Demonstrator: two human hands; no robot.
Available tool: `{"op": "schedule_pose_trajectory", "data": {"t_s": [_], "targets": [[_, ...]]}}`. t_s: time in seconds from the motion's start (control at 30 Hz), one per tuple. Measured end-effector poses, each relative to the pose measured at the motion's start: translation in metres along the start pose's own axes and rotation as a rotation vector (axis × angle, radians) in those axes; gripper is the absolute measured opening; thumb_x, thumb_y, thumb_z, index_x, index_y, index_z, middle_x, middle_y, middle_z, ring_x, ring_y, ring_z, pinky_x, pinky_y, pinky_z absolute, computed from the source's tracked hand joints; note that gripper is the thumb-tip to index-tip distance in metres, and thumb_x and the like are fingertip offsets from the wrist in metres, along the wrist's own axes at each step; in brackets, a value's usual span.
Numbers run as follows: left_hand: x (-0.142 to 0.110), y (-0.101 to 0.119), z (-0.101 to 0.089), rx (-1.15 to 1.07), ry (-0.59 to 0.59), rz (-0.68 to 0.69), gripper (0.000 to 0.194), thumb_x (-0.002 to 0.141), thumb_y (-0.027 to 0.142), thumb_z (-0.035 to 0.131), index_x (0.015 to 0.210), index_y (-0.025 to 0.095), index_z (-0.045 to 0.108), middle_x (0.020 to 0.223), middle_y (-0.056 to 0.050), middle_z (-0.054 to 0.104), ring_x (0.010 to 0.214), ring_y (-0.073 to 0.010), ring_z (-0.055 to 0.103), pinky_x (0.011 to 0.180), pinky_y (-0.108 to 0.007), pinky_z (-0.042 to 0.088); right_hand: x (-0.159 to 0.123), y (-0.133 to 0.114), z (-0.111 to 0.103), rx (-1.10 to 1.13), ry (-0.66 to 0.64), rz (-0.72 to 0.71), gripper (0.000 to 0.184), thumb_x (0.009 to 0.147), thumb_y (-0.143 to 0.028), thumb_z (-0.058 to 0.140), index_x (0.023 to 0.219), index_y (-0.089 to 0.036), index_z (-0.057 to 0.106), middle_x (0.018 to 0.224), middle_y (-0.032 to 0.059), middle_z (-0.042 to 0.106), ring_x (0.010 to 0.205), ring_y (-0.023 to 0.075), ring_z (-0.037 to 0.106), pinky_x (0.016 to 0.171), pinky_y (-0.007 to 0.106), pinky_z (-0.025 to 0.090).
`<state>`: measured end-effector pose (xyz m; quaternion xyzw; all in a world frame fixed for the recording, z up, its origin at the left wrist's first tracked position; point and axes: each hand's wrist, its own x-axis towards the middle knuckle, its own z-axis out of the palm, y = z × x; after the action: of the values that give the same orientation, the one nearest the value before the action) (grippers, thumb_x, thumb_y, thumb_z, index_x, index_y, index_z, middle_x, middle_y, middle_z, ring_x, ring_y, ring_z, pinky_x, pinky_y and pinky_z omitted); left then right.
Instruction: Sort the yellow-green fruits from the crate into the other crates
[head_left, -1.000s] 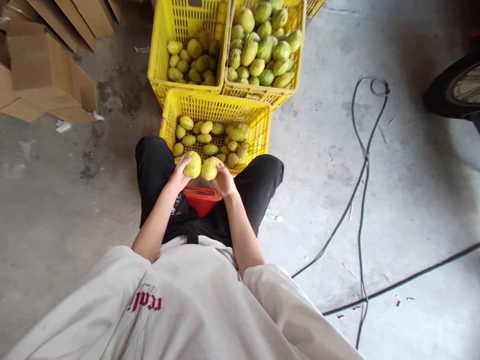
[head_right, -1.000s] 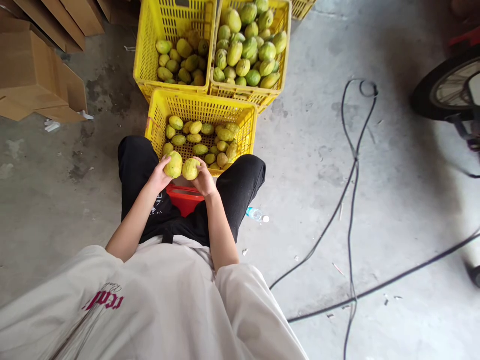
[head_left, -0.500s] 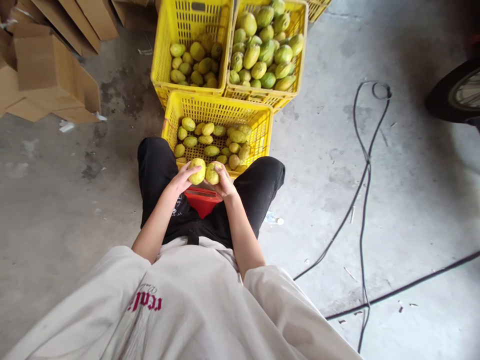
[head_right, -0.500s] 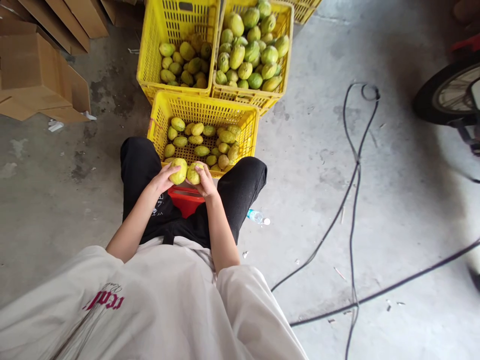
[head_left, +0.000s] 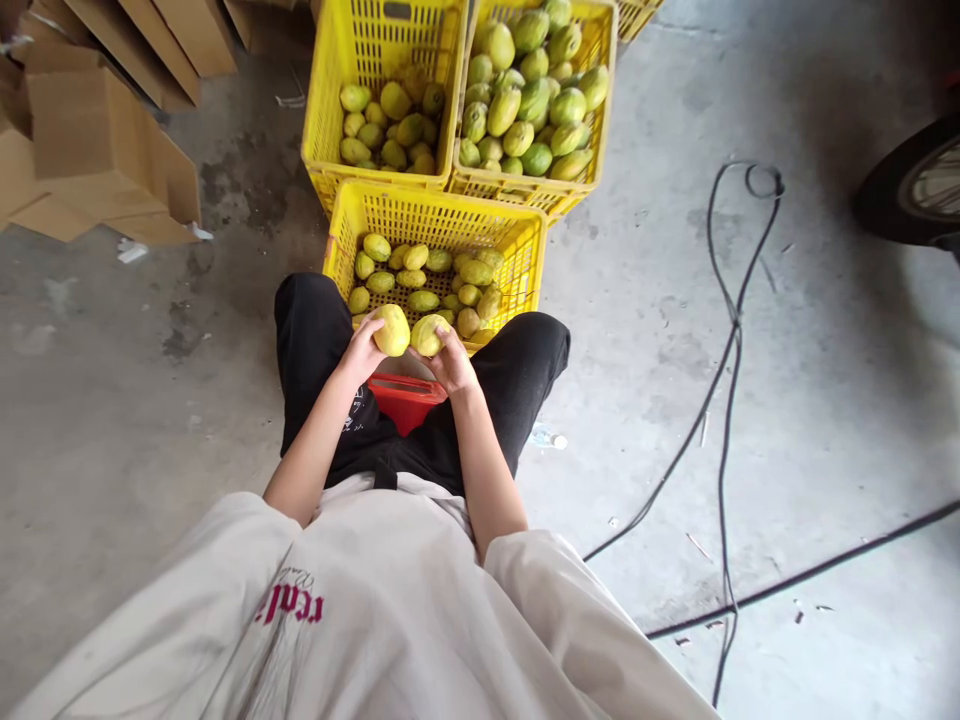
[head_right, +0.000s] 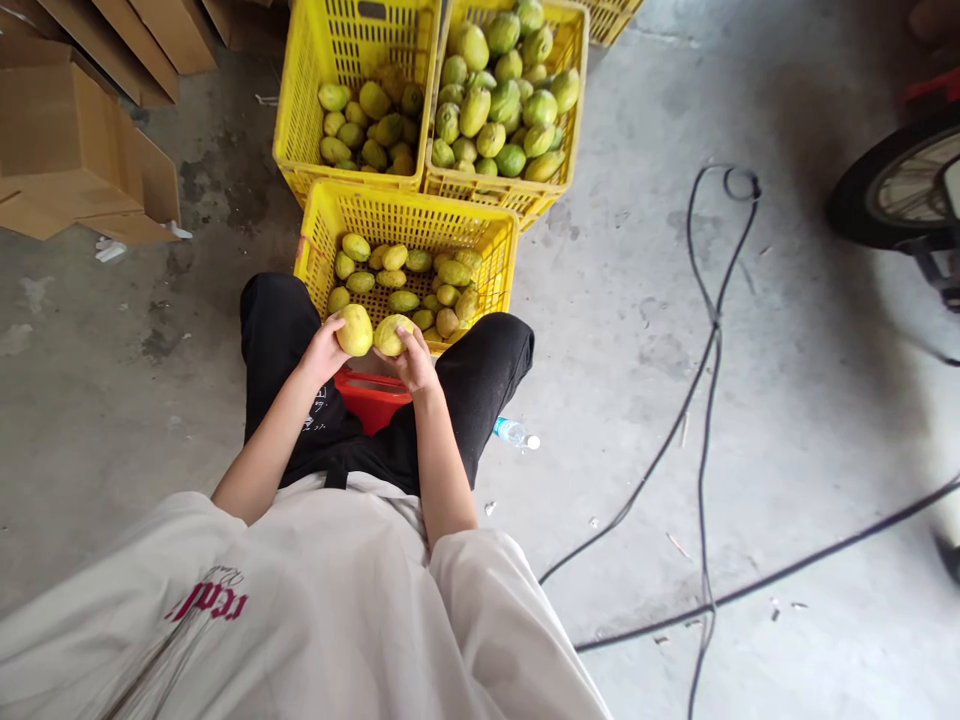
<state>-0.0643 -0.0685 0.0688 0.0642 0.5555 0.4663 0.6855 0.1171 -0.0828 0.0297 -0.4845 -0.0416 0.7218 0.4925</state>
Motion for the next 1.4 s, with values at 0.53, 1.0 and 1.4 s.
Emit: {"op": "schedule_pose_trajectory", "data": {"t_s": [0.53,1.0,1.4], "targets": [[0.006,-0.009,0.0,0.014,0.039,-0.038,0.004,0.111,0.028,0.08,0.115,0.026,0.079,0.12,-0.005,0.088,0.139,-0.0271,0.086,0.108,-0.032,0.072,0.005,0.01,-0.002,-0.008,0.019,0.033,0.04,0.087,-0.033,0.095,0.122,-0.036,0.077,0.126,-0.0013,0.083,0.12,0.0271,0.082,0.105,0.045,0.085],[-0.005,-0.004,0.003,0.11,-0.069,-0.047,0.012,0.11,0.021,0.081,0.122,0.026,0.081,0.118,-0.004,0.085,0.131,-0.0265,0.085,0.119,-0.038,0.07,0.002,0.015,-0.009,-0.118,-0.101,-0.05,0.061,0.081,-0.036,0.108,0.124,-0.039,0.066,0.116,-0.0076,0.077,0.106,0.0194,0.079,0.091,0.028,0.076],[0.007,-0.011,-0.004,0.101,-0.049,0.008,0.052,0.08,0.01,0.11,0.119,0.024,0.079,0.116,-0.005,0.089,0.145,-0.0335,0.085,0.126,-0.04,0.066,0.011,0.004,-0.009,-0.066,0.037,0.005,0.029,0.092,-0.04,0.082,0.12,-0.035,0.075,0.118,0.0002,0.087,0.133,0.0318,0.083,0.109,0.046,0.079]]}}
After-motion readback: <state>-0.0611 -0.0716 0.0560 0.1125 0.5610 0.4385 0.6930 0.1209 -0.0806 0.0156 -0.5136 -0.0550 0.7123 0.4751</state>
